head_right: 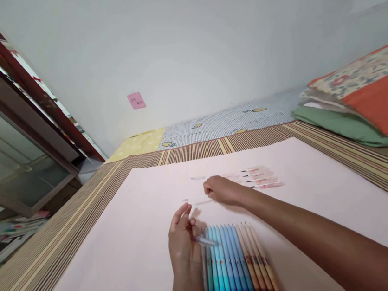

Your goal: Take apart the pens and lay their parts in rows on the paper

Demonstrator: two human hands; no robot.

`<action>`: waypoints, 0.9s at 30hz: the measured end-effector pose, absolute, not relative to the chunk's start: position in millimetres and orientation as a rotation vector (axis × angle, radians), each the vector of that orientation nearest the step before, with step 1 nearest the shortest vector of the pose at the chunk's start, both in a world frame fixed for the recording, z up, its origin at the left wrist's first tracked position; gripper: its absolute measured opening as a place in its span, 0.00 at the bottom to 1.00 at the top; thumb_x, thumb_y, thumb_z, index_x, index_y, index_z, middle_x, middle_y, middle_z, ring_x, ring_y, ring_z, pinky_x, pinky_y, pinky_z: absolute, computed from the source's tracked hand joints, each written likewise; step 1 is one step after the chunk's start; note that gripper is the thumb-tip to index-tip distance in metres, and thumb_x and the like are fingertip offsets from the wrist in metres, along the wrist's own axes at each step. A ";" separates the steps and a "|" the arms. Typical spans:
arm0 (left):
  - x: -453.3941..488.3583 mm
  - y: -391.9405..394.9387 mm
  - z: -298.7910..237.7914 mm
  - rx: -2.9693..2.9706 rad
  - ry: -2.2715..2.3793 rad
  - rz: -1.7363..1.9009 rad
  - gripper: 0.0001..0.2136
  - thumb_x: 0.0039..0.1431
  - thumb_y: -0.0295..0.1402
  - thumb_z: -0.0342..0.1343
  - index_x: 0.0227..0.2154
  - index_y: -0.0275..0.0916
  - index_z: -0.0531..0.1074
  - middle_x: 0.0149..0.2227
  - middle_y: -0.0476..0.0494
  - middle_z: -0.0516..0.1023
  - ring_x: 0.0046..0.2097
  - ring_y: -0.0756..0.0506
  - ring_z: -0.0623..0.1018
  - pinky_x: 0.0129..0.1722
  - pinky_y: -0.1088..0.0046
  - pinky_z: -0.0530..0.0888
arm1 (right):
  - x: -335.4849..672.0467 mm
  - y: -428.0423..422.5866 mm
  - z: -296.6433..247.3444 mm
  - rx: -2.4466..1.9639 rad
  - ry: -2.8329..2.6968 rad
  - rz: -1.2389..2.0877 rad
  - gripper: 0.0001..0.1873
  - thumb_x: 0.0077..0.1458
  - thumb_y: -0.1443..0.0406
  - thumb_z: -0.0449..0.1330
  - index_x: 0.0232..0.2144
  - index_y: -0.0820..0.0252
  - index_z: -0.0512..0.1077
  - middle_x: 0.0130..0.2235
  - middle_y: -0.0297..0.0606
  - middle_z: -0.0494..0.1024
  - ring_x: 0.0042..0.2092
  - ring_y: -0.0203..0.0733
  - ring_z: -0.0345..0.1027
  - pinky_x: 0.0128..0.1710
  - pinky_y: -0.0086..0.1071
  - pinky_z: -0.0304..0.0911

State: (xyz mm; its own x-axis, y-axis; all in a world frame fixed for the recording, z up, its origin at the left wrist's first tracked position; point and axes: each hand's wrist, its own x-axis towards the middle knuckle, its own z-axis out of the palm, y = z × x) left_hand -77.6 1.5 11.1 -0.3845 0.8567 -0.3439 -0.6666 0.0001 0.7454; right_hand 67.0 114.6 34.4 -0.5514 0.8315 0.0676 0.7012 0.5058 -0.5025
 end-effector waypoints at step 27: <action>-66.7 -0.5 21.0 -0.012 0.890 1.539 0.07 0.59 0.18 0.51 0.31 0.29 0.73 0.33 0.35 0.77 0.19 0.57 0.64 0.14 0.84 0.57 | 19.5 186.8 -8.1 -1.605 -2.470 -0.034 0.10 0.63 0.68 0.59 0.47 0.61 0.73 0.50 0.49 0.76 0.51 0.51 0.69 0.48 0.37 0.57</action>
